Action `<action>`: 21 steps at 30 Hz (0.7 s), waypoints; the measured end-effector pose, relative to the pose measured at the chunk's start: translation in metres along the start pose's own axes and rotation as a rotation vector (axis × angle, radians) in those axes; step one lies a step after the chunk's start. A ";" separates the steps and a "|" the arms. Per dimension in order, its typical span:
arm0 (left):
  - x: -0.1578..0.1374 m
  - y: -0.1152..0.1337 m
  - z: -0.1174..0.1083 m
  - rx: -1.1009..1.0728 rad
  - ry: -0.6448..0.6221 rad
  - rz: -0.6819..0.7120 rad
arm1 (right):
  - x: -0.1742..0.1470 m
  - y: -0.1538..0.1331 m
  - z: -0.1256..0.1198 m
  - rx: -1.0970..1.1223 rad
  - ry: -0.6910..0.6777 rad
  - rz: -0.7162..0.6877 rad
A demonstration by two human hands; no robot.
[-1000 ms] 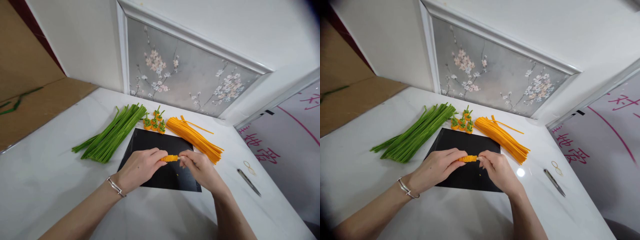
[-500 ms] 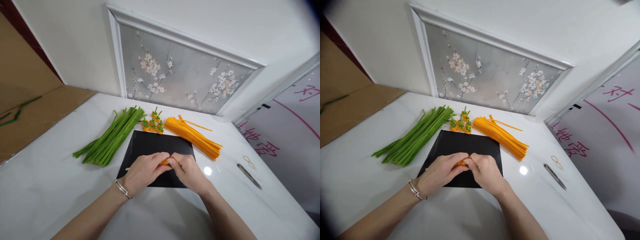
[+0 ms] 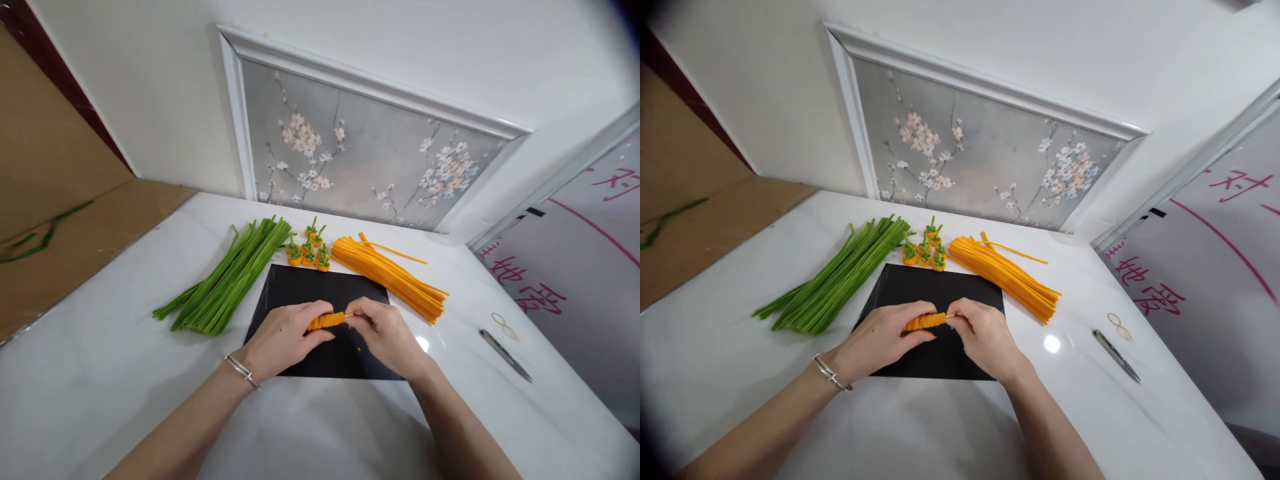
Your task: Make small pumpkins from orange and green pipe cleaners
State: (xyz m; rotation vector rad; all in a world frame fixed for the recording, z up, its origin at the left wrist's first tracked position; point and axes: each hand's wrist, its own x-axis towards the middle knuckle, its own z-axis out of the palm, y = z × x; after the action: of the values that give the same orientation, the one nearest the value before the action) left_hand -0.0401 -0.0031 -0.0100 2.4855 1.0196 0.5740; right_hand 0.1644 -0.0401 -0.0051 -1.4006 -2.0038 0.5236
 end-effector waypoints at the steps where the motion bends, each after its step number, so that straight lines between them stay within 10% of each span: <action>1: 0.000 0.000 0.000 -0.008 0.000 -0.019 | 0.001 0.001 0.001 0.023 -0.002 0.024; 21: 0.007 -0.012 0.003 -0.105 -0.067 -0.124 | 0.006 0.023 0.000 0.062 -0.017 0.071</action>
State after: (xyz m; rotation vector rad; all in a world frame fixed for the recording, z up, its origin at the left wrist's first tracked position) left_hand -0.0414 0.0092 -0.0167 2.3154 1.0803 0.4891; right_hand 0.1788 -0.0257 -0.0185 -1.4376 -1.9399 0.6258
